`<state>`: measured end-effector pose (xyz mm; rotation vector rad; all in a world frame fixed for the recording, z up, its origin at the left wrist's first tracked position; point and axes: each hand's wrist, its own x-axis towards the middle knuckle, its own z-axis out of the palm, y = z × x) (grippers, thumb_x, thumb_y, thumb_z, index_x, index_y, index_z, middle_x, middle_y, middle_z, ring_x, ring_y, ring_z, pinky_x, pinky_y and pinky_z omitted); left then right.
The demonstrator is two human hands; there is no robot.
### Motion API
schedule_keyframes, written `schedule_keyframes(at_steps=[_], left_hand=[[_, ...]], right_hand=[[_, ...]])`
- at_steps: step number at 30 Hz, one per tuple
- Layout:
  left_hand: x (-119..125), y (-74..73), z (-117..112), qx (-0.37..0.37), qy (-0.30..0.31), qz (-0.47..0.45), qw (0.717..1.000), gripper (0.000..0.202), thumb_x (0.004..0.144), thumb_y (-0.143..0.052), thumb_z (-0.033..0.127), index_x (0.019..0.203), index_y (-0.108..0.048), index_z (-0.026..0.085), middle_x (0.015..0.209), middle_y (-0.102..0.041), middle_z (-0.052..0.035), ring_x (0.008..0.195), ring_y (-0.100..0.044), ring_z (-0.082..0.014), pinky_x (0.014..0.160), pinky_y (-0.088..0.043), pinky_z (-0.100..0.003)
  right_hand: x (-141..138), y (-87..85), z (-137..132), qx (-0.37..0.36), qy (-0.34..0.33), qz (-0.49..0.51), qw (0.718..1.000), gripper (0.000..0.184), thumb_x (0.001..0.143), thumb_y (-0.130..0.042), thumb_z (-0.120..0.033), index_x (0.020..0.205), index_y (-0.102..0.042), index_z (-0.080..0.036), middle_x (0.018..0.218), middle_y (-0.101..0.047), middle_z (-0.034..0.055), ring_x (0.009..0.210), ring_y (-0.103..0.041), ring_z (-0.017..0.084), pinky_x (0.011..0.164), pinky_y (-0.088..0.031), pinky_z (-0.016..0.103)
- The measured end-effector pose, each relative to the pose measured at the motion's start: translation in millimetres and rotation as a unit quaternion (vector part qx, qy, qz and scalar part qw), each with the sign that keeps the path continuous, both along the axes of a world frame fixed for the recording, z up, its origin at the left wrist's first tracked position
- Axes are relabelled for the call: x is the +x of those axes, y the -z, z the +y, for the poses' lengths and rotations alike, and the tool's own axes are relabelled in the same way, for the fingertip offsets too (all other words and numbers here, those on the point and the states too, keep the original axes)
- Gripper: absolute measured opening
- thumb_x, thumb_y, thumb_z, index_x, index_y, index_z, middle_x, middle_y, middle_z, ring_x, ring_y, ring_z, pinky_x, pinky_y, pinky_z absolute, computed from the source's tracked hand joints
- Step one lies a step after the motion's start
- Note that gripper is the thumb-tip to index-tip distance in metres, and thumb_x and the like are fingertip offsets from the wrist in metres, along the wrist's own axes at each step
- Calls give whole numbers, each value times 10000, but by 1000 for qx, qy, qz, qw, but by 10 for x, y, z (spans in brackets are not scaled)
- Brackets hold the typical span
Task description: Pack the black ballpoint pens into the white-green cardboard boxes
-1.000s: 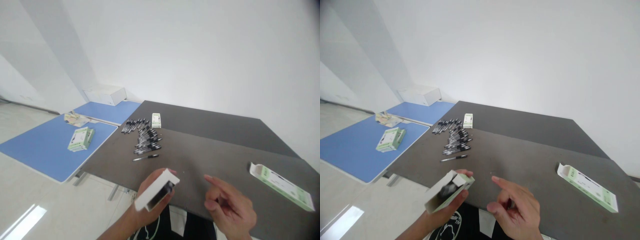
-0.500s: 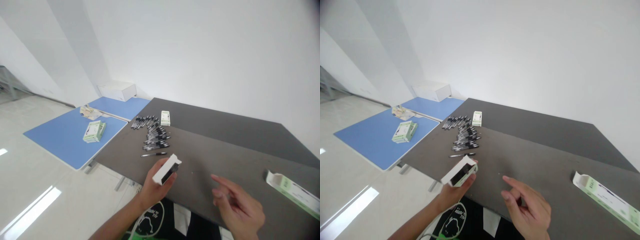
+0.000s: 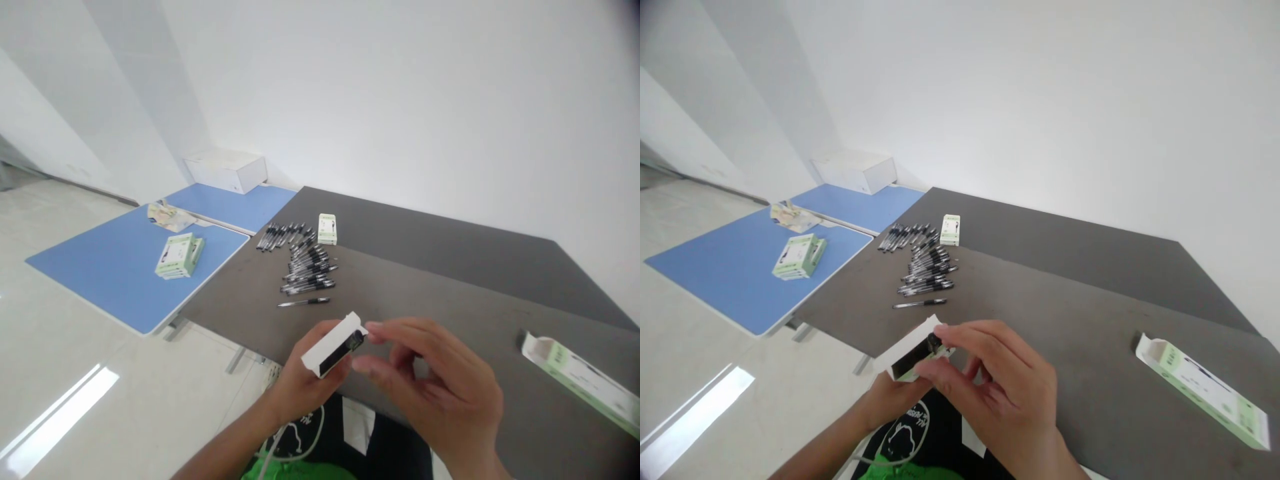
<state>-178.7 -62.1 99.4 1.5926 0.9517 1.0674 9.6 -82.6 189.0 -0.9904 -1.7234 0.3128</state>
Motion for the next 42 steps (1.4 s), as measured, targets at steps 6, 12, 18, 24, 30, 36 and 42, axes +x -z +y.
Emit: schedule_keyframes(at_steps=[6, 12, 18, 24, 30, 36, 42], left_hand=[[-44, -35, -32, 31, 18, 16, 999, 410, 945, -682, 220, 1350, -635, 254, 1317, -728, -89, 1191, -700, -303, 1064, -593, -465], [9, 22, -115, 47, 9, 35, 998, 453, 976, -644, 207, 1422, -587, 262, 1388, -692, -88, 1233, -685, -281, 1080, -568, -436], [63, 17, -192, 60, -6, 40, 997, 504, 953, -647, 153, 1436, -562, 267, 1388, -691, -81, 1222, -689, -279, 1079, -561, -430], [93, -29, -233, 58, -13, 28, 998, 444, 962, -655, 143, 1388, -594, 249, 1358, -690, -85, 1236, -671, -276, 1069, -555, -411], [83, -2, -266, 59, -24, 18, 998, 465, 985, -652, 212, 1435, -547, 262, 1361, -687, -92, 1199, -688, -280, 1053, -569, -428], [-26, 9, -192, 78, -78, 28, 994, 408, 1000, -639, 262, 1403, -573, 260, 1335, -701, -95, 1189, -692, -275, 1039, -578, -410], [-260, 41, -203, 78, -162, 57, 982, 321, 986, -647, 323, 1298, -624, 250, 1216, -743, -76, 1063, -738, -233, 981, -604, -373]], right_hand=[[-76, -22, 36, -18, 1, -21, 1000, 134, 920, -829, -258, 1046, -789, -235, 910, -793, 4, 544, -631, 74, 499, -541, 174], [-44, -75, -39, -38, 62, -48, 996, 88, 955, -780, -282, 1035, -814, -267, 909, -802, 3, 534, -617, 87, 502, -540, 203], [-128, -108, -67, -55, 83, -37, 994, 39, 923, -804, -260, 961, -805, -254, 799, -779, -17, 524, -615, 87, 515, -536, 201], [-205, -16, -93, -20, 41, -18, 999, 120, 904, -818, -200, 834, -722, -213, 824, -742, -20, 632, -641, 78, 590, -530, 190], [-98, -42, -186, 82, 59, -80, 992, 130, 904, -848, -258, 1020, -788, -256, 901, -720, 15, 739, -682, 140, 637, -538, 271], [89, 141, -218, 150, 46, -27, 987, 207, 999, -736, -355, 1177, -740, -250, 900, -679, 40, 710, -635, 180, 613, -503, 347], [160, 920, 390, 67, 85, -79, 991, 139, 1037, -664, -331, 1101, -742, -235, 871, -701, 34, 726, -647, 180, 691, -542, 331]])
